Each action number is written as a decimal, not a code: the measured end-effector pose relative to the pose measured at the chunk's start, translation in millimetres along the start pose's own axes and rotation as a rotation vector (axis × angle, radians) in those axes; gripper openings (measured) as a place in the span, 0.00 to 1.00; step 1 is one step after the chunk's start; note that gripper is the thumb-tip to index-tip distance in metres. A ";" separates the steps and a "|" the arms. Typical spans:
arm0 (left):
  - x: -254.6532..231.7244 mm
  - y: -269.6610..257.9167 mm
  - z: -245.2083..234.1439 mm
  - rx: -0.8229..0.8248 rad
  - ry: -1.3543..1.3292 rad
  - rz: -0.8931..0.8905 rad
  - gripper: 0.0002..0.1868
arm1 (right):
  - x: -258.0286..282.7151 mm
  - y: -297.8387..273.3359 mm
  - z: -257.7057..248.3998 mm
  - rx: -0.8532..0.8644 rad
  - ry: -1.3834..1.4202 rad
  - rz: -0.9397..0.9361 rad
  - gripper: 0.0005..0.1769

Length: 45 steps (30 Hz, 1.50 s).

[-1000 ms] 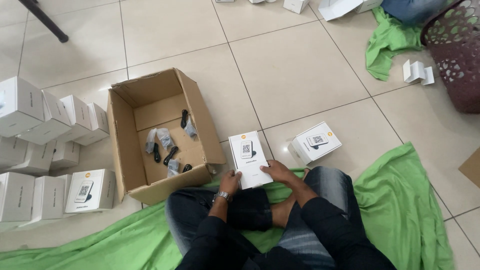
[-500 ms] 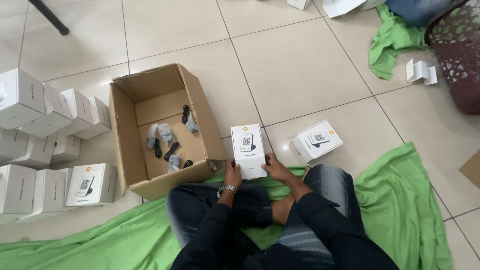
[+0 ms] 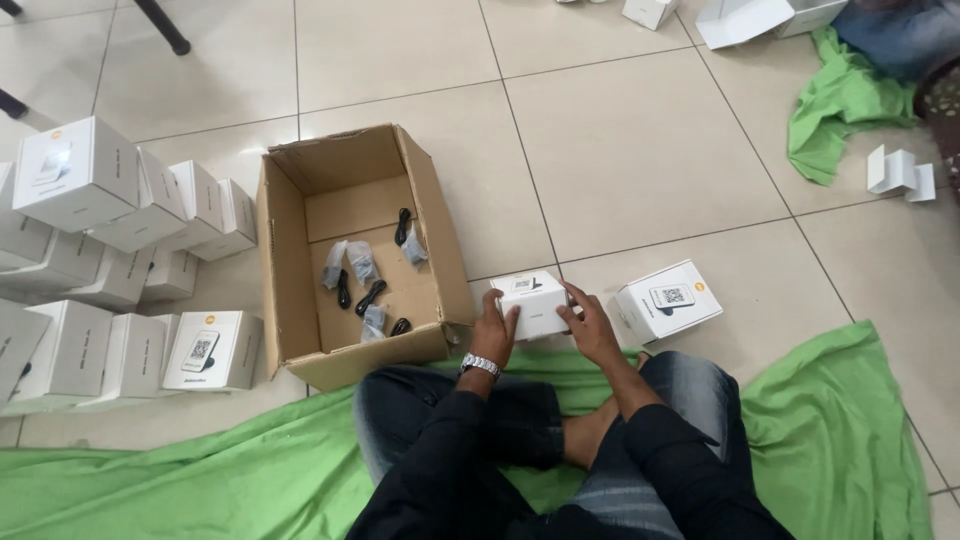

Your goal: The person packs electronic items and accessories into white boxes and organizes them.

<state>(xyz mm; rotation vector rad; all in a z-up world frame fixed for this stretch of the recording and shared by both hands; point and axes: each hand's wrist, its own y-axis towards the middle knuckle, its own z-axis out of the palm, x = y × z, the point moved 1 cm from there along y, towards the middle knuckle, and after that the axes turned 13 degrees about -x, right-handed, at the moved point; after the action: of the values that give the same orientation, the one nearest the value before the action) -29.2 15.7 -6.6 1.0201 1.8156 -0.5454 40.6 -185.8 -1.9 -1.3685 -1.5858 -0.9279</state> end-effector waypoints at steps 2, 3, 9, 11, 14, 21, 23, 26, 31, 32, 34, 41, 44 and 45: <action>2.3 1.1 2.0 0.020 0.003 -0.047 0.26 | -2.9 4.2 2.7 0.014 0.128 -0.014 0.29; 3.7 1.0 2.6 0.046 0.003 -0.091 0.27 | -3.9 5.8 4.0 0.022 0.255 -0.024 0.28; 30.9 -23.5 31.4 -0.200 -0.177 0.231 0.35 | -11.7 -11.0 10.5 -0.193 0.262 0.512 0.22; 35.3 -37.4 33.8 -0.210 -0.269 0.018 0.39 | 21.1 -31.3 5.2 -0.181 0.355 0.472 0.26; -16.0 -67.7 -28.9 -0.119 -0.653 -0.509 0.44 | 50.9 -73.0 19.8 -0.145 0.430 0.310 0.33; -13.4 -98.6 -154.2 -0.485 -1.019 -0.640 0.50 | 156.1 -132.2 48.6 0.331 0.364 -0.152 0.40; 53.2 -83.1 -199.7 -0.583 -0.989 -0.526 0.53 | 153.8 -111.8 36.4 0.369 0.270 -0.214 0.39; 89.3 -45.2 -291.0 -0.802 -0.944 -0.513 0.57 | 129.1 -61.0 -10.9 0.261 0.007 -0.238 0.36; 119.4 16.5 -397.1 -1.004 -0.875 -0.639 0.59 | 3.9 35.5 -116.6 -0.106 -0.500 -0.146 0.36; 128.4 21.7 -404.6 -1.030 -0.847 -0.709 0.61 | -21.4 46.1 -130.0 -0.113 -0.626 -0.081 0.43; 142.9 26.3 -402.4 -1.040 -0.822 -0.774 0.63 | -78.7 65.9 -147.0 -0.135 -0.751 -0.009 0.51; 51.7 -16.5 -228.1 -0.702 -0.627 -0.158 0.34 | -119.7 61.1 -125.0 -0.030 -1.035 0.217 0.78; 13.7 -36.3 -127.3 -0.132 -0.589 -0.095 0.27 | -110.2 65.7 -114.3 -0.169 -0.958 0.168 0.71; 3.2 -40.5 -93.8 0.112 -0.510 -0.040 0.27 | -110.4 69.8 -114.2 -0.213 -0.909 0.139 0.67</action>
<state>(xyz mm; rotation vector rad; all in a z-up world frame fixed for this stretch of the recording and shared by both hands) -112.2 62.8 30.2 0.8243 1.3653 -0.8534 130.7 -322.9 -58.3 -2.2115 -2.0214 -0.3865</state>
